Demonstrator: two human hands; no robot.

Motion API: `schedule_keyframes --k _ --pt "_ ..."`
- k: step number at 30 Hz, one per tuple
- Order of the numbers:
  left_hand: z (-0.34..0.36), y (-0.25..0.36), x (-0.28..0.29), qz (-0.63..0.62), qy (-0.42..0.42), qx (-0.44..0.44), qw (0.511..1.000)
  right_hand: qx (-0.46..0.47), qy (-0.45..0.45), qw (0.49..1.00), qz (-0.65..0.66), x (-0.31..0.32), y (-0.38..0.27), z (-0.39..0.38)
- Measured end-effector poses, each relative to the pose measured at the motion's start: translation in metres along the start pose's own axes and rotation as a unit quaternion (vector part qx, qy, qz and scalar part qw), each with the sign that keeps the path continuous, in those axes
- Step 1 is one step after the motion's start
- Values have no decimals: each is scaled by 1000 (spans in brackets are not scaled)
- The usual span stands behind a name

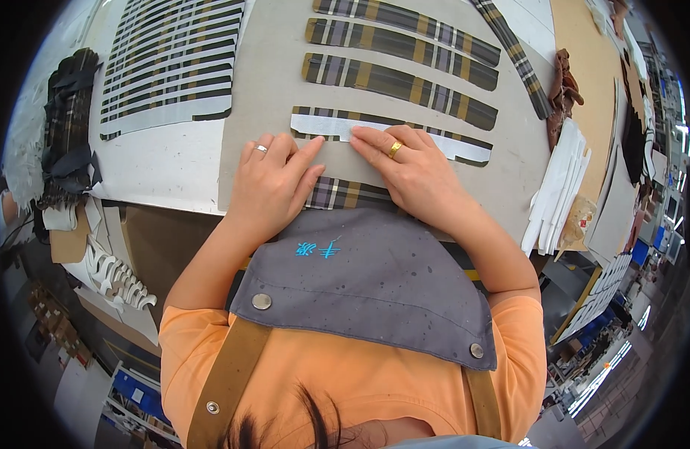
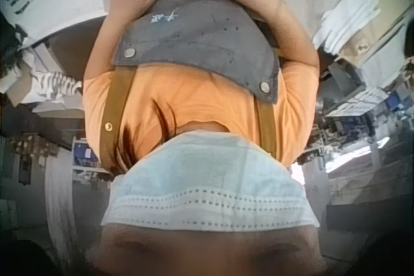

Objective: Applying glue and attaching lining material to plaid leather straps.

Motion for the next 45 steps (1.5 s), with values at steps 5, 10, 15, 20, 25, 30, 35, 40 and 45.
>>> schedule_keyframes --k 5,10,15,20,25,30,35,40,45 --pt "-1 -1 2 27 -4 -12 1000 9 8 1000 -25 -4 -1 -1" --pt "-1 -1 2 34 -6 -13 999 12 9 999 -31 -5 0 -1" --pt "-1 4 4 70 -9 -16 997 13 9 1000 -21 -5 1 -2" --pt "-1 7 1 73 -45 -18 996 7 13 1000 -24 -3 -2 1" --pt "11 5 6 52 -54 -30 997 -21 39 998 -53 -1 1 -11" --pt "14 -6 10 15 -37 -45 998 -136 113 973 -149 41 39 -93" --pt "52 -11 26 -125 15 36 991 -347 233 875 -245 87 68 -174" --pt "86 22 28 -66 36 -75 994 -504 277 778 -254 86 102 -201" --pt "90 36 16 -74 2 -96 993 -551 244 758 -248 84 110 -198"
Point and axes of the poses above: each hand's wrist, its own z-axis towards the middle knuckle, its own x-axis out of the back of the hand, y = z × x, the point moved 2 cm from there along z, towards the middle knuckle, and after that the axes turned 11 degrees about z, right-handed, at the moved point
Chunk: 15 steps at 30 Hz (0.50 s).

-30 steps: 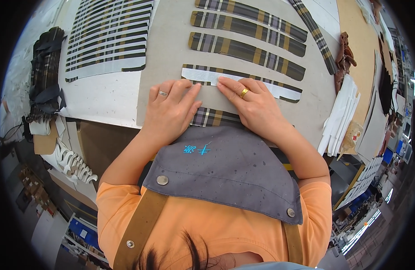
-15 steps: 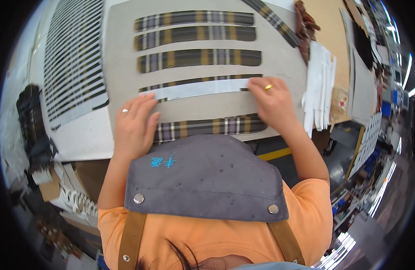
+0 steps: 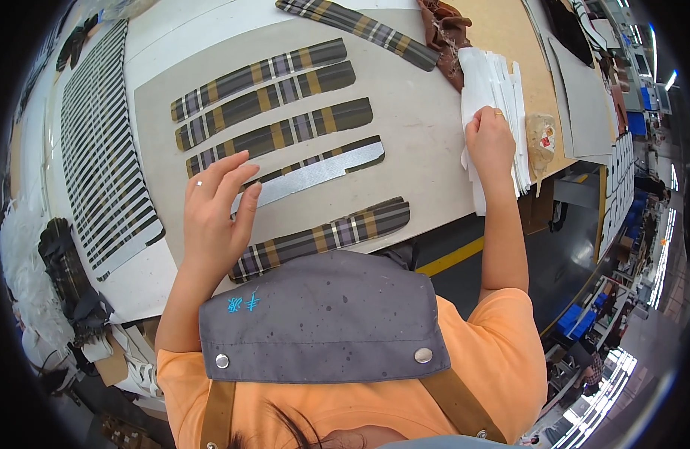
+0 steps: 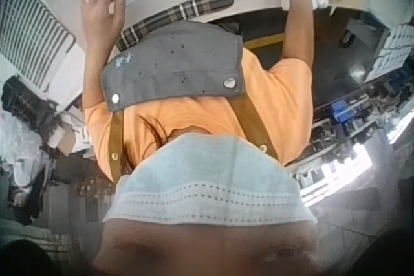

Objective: Applying glue and attaching lining material to plaid leather straps.

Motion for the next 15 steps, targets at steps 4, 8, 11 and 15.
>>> schedule_keyframes --k 4,8,11,15 --pt "1 0 -4 0 -37 -3 999 -30 -8 992 119 1 8 -1" --pt "4 2 -7 -13 -49 -1 999 -34 17 980 197 2 -6 -15" --pt "8 5 -12 -28 -47 -17 998 -59 -1 973 223 -5 -6 -17" --pt "9 6 -16 -43 -51 -36 997 52 56 987 138 -5 -8 -19"
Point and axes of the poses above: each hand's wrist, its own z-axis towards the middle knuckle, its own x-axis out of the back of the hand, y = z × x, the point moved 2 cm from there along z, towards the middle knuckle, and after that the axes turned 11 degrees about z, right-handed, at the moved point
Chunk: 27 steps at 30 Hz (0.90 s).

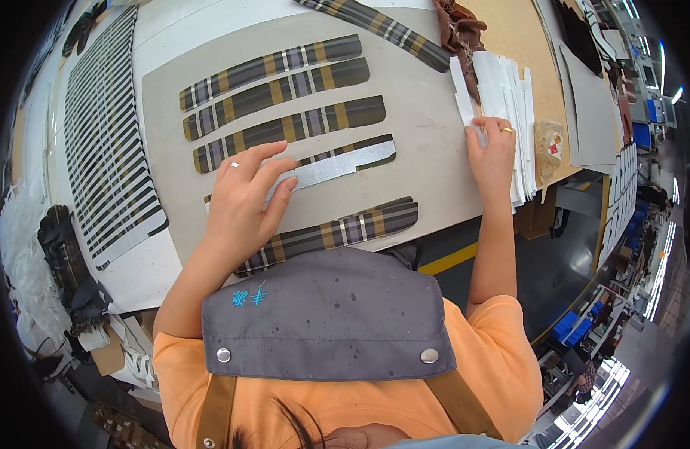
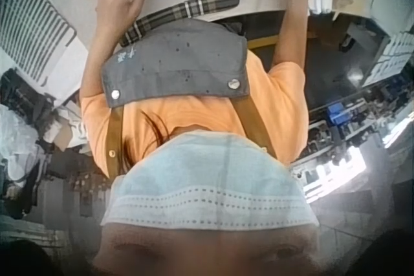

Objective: Applying glue and attaching lining material to plaid leather straps.

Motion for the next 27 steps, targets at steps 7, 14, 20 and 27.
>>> schedule_keyframes --k 7,14,20,27 --pt "-1 -2 -3 -17 9 -10 1000 -46 -55 997 36 -2 -2 2" --pt "8 3 -1 -224 -49 80 970 10 -70 947 314 19 -97 -4" --pt "18 -7 -4 -531 -42 219 817 198 -297 892 277 -8 -159 6" --pt "-1 -53 1 -477 80 285 827 -14 -410 788 458 -48 -150 39"
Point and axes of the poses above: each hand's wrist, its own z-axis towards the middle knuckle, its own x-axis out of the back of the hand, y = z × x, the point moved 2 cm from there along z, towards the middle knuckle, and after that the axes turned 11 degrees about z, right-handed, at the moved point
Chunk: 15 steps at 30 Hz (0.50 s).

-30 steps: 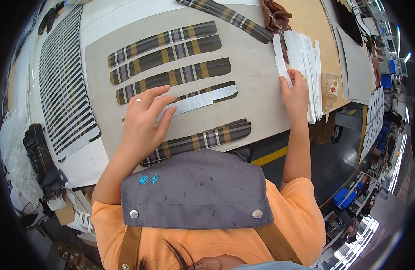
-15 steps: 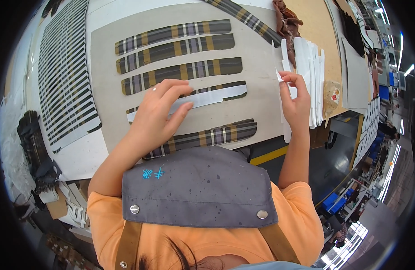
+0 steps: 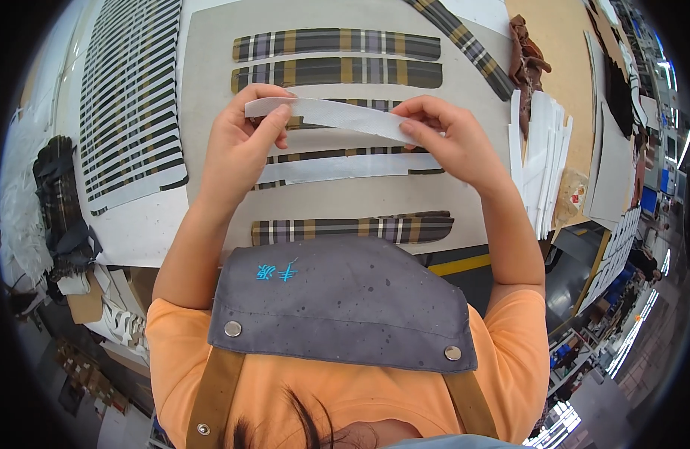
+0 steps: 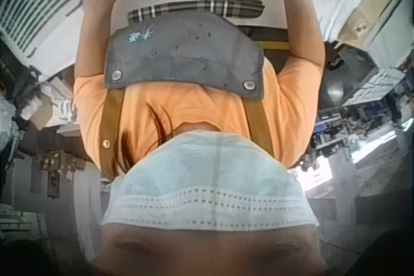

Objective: Applying glue and attaching lining material to plaid leather straps.

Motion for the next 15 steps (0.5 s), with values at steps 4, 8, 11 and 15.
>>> schedule_keyframes --k 4,8,11,15 --pt "-4 -12 12 74 44 1 996 -60 -4 997 -57 -6 -3 19" --pt "-7 -12 22 289 95 -48 952 -5 -16 985 -172 -16 -2 29" --pt "-8 -14 23 350 101 -71 929 3 -17 980 -199 -21 -3 33" --pt "-7 -16 23 402 114 -112 902 5 -8 973 -230 -26 -1 37"
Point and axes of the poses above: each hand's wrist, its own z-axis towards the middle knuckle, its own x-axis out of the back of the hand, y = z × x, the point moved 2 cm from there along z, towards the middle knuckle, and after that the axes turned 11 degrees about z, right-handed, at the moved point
